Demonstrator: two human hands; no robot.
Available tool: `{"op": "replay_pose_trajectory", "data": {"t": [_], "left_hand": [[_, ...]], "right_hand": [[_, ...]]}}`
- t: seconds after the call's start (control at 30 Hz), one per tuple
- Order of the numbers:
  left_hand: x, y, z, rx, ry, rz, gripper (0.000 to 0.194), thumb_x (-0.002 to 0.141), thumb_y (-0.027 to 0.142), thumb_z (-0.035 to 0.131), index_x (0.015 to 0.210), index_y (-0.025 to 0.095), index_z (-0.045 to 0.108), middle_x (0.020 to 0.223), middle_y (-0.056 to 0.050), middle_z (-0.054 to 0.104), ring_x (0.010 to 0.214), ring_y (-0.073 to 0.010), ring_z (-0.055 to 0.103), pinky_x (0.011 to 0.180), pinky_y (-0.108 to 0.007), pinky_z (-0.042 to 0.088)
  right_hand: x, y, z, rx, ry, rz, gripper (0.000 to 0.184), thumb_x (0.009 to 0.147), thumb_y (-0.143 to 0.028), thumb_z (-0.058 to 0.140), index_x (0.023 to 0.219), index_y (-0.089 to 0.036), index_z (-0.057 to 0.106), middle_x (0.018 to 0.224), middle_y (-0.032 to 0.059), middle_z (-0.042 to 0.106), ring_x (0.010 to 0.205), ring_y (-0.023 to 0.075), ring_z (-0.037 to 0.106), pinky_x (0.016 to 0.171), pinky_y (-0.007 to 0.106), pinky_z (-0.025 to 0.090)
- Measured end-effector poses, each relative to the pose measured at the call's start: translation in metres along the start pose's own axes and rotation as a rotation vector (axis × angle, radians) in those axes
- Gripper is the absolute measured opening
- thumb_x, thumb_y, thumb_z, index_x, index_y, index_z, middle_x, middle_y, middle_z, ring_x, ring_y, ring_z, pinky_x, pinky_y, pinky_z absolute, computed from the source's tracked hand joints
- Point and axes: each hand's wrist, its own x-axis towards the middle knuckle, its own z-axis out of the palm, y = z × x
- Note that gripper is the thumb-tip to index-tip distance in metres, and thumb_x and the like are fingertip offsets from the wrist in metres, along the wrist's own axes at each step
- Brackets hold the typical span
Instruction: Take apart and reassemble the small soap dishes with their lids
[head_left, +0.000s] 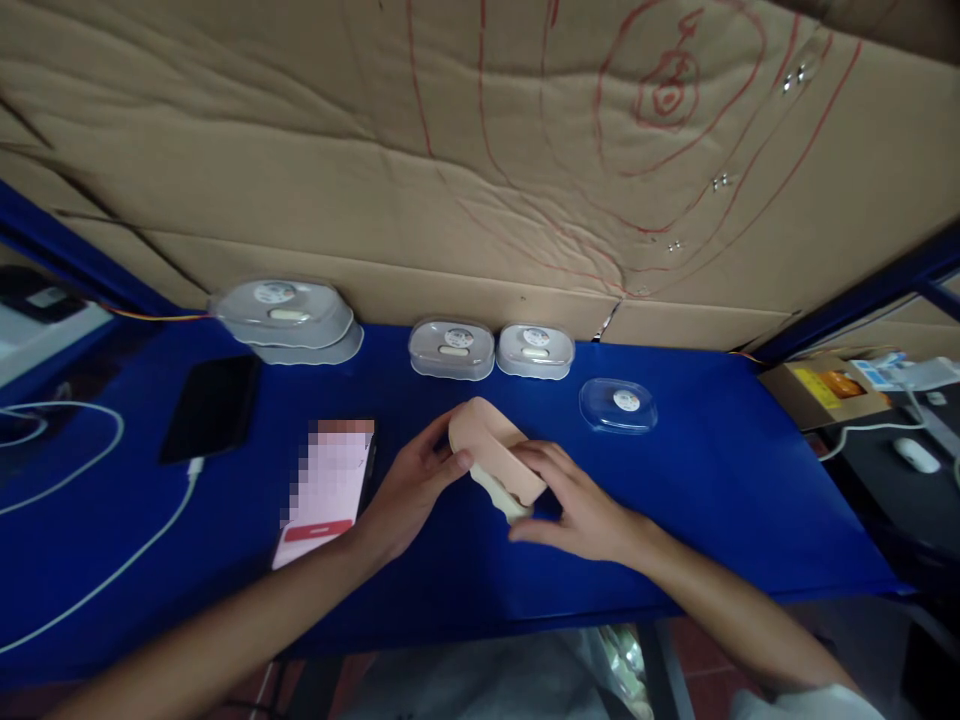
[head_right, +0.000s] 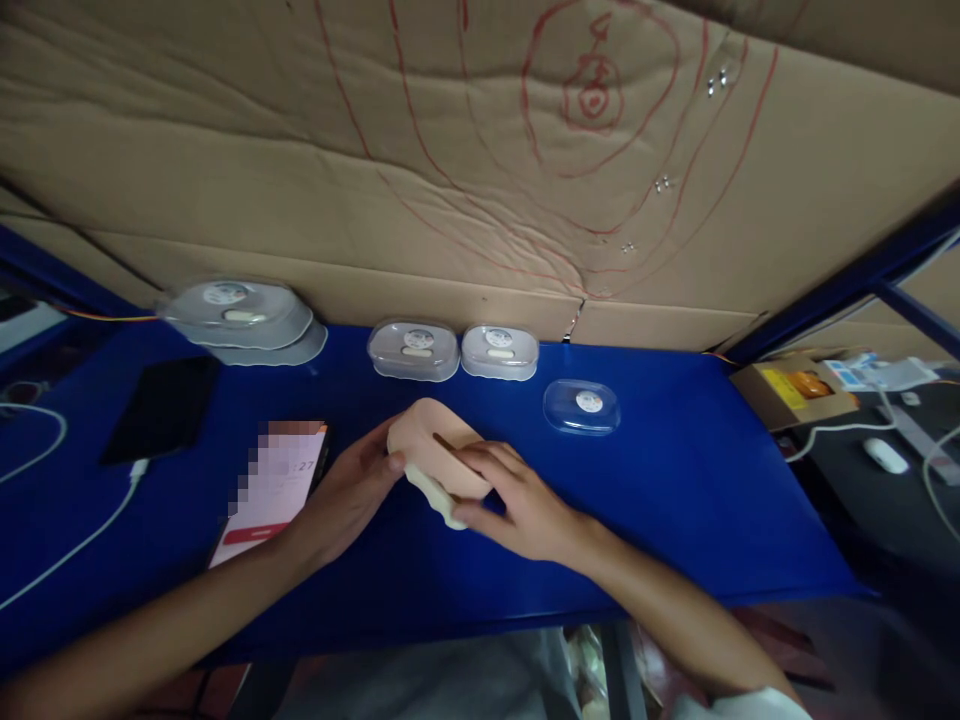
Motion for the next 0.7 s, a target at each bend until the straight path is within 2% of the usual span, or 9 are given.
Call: {"op": "replay_pose_trajectory", "data": {"t": [0.07, 0.1, 0.17, 0.27, 0.37, 0.43, 0.5, 0.6, 0.7], "left_hand": [[0.001, -0.001, -0.001, 0.020, 0.039, 0.013, 0.074, 0.078, 0.044, 0.091, 0.142, 0.021, 0.063, 0.148, -0.012, 0.065, 0.146, -0.0372, 0.049, 0.123, -0.048, 0.036], [0.001, -0.001, -0.001, 0.030, 0.061, 0.027, 0.072, 0.077, 0.043, 0.092, 0.140, 0.022, 0.064, 0.147, -0.012, 0.066, 0.146, -0.0371, 0.050, 0.122, -0.048, 0.037], [0.002, 0.000, 0.000, 0.050, 0.082, 0.055, 0.071, 0.075, 0.042, 0.093, 0.138, 0.024, 0.065, 0.145, -0.011, 0.067, 0.144, -0.0370, 0.051, 0.120, -0.047, 0.040], [0.001, 0.002, 0.001, 0.059, 0.050, 0.036, 0.074, 0.075, 0.041, 0.093, 0.141, 0.027, 0.060, 0.146, -0.010, 0.063, 0.143, -0.0351, 0.050, 0.118, -0.047, 0.042], [-0.002, 0.003, 0.001, 0.020, -0.001, -0.055, 0.079, 0.081, 0.043, 0.088, 0.149, 0.035, 0.049, 0.149, -0.008, 0.059, 0.140, -0.0325, 0.052, 0.117, -0.050, 0.043], [-0.004, 0.003, 0.001, -0.021, -0.027, -0.096, 0.081, 0.084, 0.042, 0.086, 0.153, 0.040, 0.043, 0.148, -0.007, 0.059, 0.138, -0.0324, 0.055, 0.113, -0.052, 0.046], [-0.004, 0.005, 0.001, -0.051, -0.022, -0.104, 0.082, 0.083, 0.041, 0.087, 0.152, 0.040, 0.044, 0.142, -0.006, 0.064, 0.137, -0.0333, 0.056, 0.110, -0.051, 0.049], [-0.001, 0.011, 0.000, -0.090, 0.006, -0.121, 0.074, 0.081, 0.044, 0.088, 0.145, 0.032, 0.054, 0.133, -0.008, 0.069, 0.136, -0.0353, 0.056, 0.107, -0.046, 0.052], [0.001, 0.017, 0.000, -0.132, -0.014, -0.168, 0.065, 0.080, 0.049, 0.086, 0.136, 0.025, 0.062, 0.131, -0.010, 0.071, 0.137, -0.0382, 0.055, 0.102, -0.045, 0.055]], "right_hand": [[-0.002, 0.004, 0.005, -0.072, -0.020, -0.027, 0.081, 0.087, -0.059, 0.079, 0.154, -0.028, 0.044, 0.148, 0.0151, 0.058, 0.138, 0.0364, 0.054, 0.115, 0.056, 0.047], [-0.003, 0.006, 0.008, -0.101, -0.011, -0.026, 0.087, 0.084, -0.059, 0.081, 0.155, -0.029, 0.042, 0.148, 0.0158, 0.057, 0.137, 0.0373, 0.054, 0.114, 0.058, 0.047], [-0.006, 0.008, 0.014, -0.118, 0.030, -0.012, 0.075, 0.090, -0.052, 0.078, 0.153, -0.030, 0.043, 0.143, 0.0148, 0.061, 0.132, 0.0354, 0.058, 0.109, 0.056, 0.051], [-0.008, 0.009, 0.019, -0.083, 0.091, -0.019, 0.053, 0.098, -0.040, 0.070, 0.147, -0.031, 0.050, 0.134, 0.0123, 0.066, 0.123, 0.0318, 0.064, 0.103, 0.052, 0.056], [-0.006, 0.009, 0.018, -0.016, 0.100, -0.019, 0.049, 0.099, -0.037, 0.068, 0.145, -0.030, 0.054, 0.133, 0.0115, 0.067, 0.124, 0.0302, 0.065, 0.107, 0.049, 0.055], [-0.003, 0.009, 0.013, 0.029, 0.043, -0.010, 0.051, 0.100, -0.039, 0.067, 0.149, -0.030, 0.053, 0.139, 0.0114, 0.065, 0.129, 0.0291, 0.064, 0.110, 0.047, 0.053], [0.000, 0.010, -0.001, -0.007, -0.050, -0.028, 0.056, 0.100, -0.044, 0.067, 0.153, -0.032, 0.050, 0.152, 0.0108, 0.057, 0.140, 0.0302, 0.056, 0.117, 0.049, 0.048], [-0.002, 0.026, -0.040, -0.236, -0.101, 0.006, 0.064, 0.098, -0.052, 0.068, 0.157, -0.037, 0.047, 0.166, 0.0077, 0.043, 0.155, 0.0335, 0.039, 0.127, 0.056, 0.032], [-0.020, 0.060, -0.091, -0.519, 0.007, 0.253, 0.079, 0.091, -0.059, 0.073, 0.160, -0.037, 0.042, 0.169, 0.0106, 0.038, 0.159, 0.0393, 0.029, 0.126, 0.067, 0.021]]}}
